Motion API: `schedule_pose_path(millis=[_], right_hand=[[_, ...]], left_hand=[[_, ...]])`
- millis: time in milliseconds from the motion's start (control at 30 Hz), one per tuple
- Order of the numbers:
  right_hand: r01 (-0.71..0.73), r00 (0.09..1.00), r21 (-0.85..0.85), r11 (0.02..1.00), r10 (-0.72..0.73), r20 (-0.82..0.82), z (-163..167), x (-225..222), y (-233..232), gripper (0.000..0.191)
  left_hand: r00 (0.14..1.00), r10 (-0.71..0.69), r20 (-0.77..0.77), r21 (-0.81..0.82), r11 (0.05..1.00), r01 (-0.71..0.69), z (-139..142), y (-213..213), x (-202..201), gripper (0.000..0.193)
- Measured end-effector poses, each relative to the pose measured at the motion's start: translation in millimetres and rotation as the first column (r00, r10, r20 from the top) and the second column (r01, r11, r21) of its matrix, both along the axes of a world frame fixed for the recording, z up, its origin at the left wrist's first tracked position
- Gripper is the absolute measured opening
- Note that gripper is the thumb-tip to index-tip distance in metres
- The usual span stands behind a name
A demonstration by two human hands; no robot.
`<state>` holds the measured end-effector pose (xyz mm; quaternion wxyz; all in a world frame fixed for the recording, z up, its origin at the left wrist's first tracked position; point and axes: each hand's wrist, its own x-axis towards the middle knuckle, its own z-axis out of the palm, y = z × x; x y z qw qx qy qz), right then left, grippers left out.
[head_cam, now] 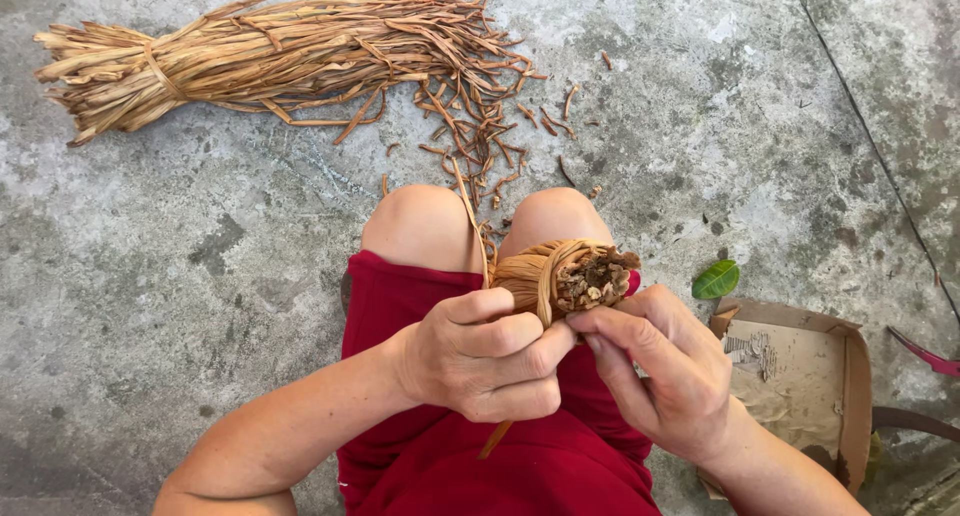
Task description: The person sits on a low stool and uses shears to trim the ends of dried plant stalks. They repeatedly pick up small bundles, cut the stalks to a uniform length, and place the trimmed pieces into a pile. The person then gathers the trimmed stalks and begins to bundle them together.
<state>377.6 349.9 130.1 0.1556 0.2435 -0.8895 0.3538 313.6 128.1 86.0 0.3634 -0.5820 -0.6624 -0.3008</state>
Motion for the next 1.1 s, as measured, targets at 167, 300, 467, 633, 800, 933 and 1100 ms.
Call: schedule_pose_path(millis=[167,300,467,633,800,933,1100], right_hand=[[0.057,0.995,-0.015,0.998,-0.056,0.081,1.9,0.3,1.4,0.028],[0.059,0.988,-0.077,0.995,-0.047,0.147,2.1,-1.1,5.6,0.028],[0.057,0.979,-0.03,0.998,-0.05,0.195,6.0,-3.9,9.5,0.029],[-0.001,0.987,0.104,0.995,-0.016,0.162,11.5,-4.5,12.4,0.032],[-0.066,0.998,0.193,0.979,0.06,0.036,9.3,-6.2,12.0,0.031],[-0.096,0.987,0.274,0.957,0.127,-0.098,11.4,-9.1,9.8,0.028],[-0.143,0.988,0.279,0.95,0.155,-0.023,25.6,-7.2,12.0,0.035]], left_hand=[[0.995,-0.042,-0.089,0.102,0.993,0.051,-13.3,15.6,-12.8,0.017],[0.994,-0.075,-0.083,0.17,0.981,0.088,-21.9,23.8,-12.3,0.02],[0.993,-0.093,-0.07,0.238,0.965,0.107,-28.0,29.9,-13.7,0.023],[0.994,-0.102,-0.034,0.285,0.953,0.108,-35.6,31.1,-10.5,0.022],[0.994,-0.102,0.029,0.338,0.937,0.086,-45.5,29.0,-4.7,0.021],[0.992,-0.101,0.08,0.376,0.925,0.064,-49.8,28.1,0.7,0.02],[0.991,-0.1,0.086,0.367,0.928,0.061,-48.6,30.0,2.2,0.022]])
